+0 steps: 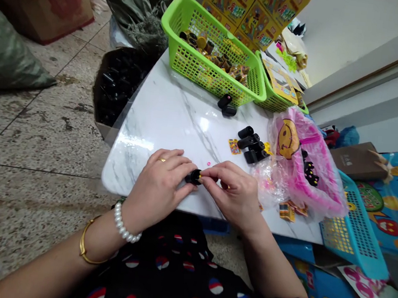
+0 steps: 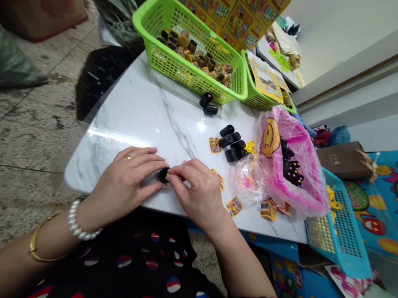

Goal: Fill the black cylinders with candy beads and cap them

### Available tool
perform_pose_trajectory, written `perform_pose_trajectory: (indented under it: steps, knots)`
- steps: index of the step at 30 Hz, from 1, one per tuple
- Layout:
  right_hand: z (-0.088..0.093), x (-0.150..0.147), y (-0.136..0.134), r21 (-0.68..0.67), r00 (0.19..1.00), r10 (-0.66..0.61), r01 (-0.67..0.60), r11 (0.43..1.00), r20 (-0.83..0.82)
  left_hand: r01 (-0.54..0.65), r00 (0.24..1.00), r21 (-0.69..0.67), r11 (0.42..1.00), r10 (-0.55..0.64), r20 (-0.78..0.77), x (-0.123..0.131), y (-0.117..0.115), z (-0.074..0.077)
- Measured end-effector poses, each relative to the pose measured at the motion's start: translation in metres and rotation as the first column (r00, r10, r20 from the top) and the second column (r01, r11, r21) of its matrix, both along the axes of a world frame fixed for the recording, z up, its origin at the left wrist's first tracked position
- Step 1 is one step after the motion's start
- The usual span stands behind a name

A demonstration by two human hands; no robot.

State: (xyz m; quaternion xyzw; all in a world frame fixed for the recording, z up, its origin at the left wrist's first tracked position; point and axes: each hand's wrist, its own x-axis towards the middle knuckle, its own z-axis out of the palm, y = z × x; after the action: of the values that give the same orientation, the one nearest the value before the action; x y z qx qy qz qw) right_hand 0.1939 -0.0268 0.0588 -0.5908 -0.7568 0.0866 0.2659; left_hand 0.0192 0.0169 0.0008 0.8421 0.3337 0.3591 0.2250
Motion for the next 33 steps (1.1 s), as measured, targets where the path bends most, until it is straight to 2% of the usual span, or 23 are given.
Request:
perform_pose_trajectory:
  steps: [13,22,29,33]
  knots:
    - [0.005,-0.004,0.004,-0.045,0.993,0.044,-0.040,0.998,0.105,-0.015,1.000,-0.015,1.000,0.015,-0.017,0.000,-0.003,-0.001]
    - [0.019,-0.010,0.011,-0.178,0.965,0.108,-0.066,0.982,0.238,-0.014,1.000,0.000,1.000,0.014,-0.024,0.001,-0.002,-0.002]
    - [0.009,-0.008,0.006,-0.148,0.998,0.020,-0.011,0.989,0.055,-0.010,1.000,0.011,1.000,0.010,-0.025,0.000,-0.004,-0.001]
    - [0.007,-0.005,0.009,-0.224,0.998,-0.023,0.007,0.975,-0.066,-0.022,1.000,0.012,1.000,0.022,-0.021,0.000,-0.003,-0.002]
